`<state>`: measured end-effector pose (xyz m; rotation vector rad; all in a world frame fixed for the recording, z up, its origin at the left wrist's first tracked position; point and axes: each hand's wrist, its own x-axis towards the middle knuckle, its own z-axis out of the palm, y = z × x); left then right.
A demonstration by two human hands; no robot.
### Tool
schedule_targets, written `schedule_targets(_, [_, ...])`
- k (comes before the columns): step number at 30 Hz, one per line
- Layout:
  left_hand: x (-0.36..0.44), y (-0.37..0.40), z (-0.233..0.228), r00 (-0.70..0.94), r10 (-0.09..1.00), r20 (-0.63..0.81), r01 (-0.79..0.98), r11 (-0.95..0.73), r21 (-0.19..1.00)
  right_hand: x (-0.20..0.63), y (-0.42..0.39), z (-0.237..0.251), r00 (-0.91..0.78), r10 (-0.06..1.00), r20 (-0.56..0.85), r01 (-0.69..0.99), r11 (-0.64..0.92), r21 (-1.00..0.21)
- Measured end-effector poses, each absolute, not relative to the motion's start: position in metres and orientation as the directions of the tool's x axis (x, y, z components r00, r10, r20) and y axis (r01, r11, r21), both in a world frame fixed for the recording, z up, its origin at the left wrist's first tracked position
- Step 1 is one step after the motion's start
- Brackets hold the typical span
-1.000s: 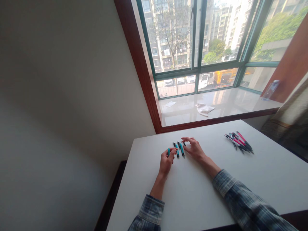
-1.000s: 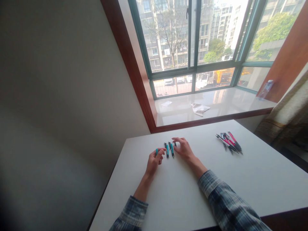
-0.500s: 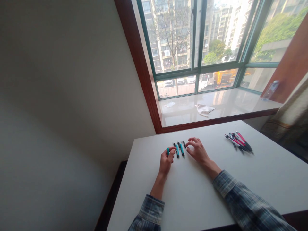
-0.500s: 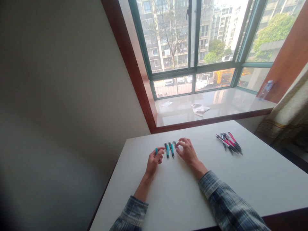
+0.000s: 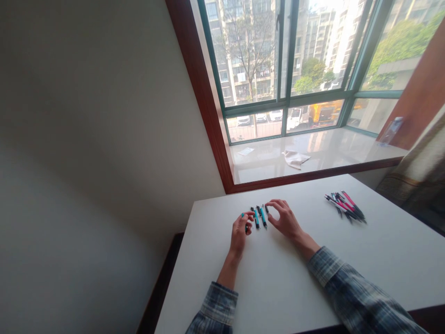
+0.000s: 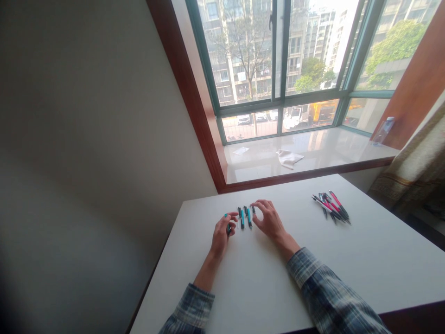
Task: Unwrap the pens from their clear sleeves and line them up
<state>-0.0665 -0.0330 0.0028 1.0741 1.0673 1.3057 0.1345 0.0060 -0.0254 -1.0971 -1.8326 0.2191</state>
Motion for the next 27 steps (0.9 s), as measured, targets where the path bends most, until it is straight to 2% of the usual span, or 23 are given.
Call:
schedule_targets(3, [-0.066, -0.031, -0.001, -0.015, 0.999, 0.051, -0.21, -0.053, 0.976, 0.124, -0.008, -0.014, -0.16, 0.741, 0.652, 0.486, 0.634, -0.602])
schedule_targets(8, [-0.064, -0.029, -0.004, -0.016, 0.996, 0.09, -0.194, -0.091, 0.977, 0.096, -0.032, -0.009, -0.247, 0.777, 0.578, 0.37, 0.627, -0.685])
schedule_targets(14, [-0.064, -0.029, -0.005, 0.067, 0.99, 0.121, -0.169, -0.109, 0.98, 0.084, -0.037, -0.014, -0.173, 0.817, 0.55, 0.308, 0.575, -0.758])
schedule_targets(16, [-0.067, -0.027, -0.006, 0.019, 0.99, 0.141, -0.142, -0.137, 0.98, 0.087, -0.035, -0.015, -0.109, 0.843, 0.527, 0.276, 0.535, -0.799])
schedule_targets(21, [-0.072, -0.021, -0.006, -0.237, 0.958, 0.163, -0.102, -0.191, 0.976, 0.096, -0.028, -0.018, 0.019, 0.897, 0.441, 0.192, 0.43, -0.882])
schedule_targets(27, [-0.072, -0.022, -0.005, -0.259, 0.954, 0.15, -0.107, -0.183, 0.977, 0.099, -0.025, -0.02, 0.018, 0.93, 0.368, 0.085, 0.365, -0.927])
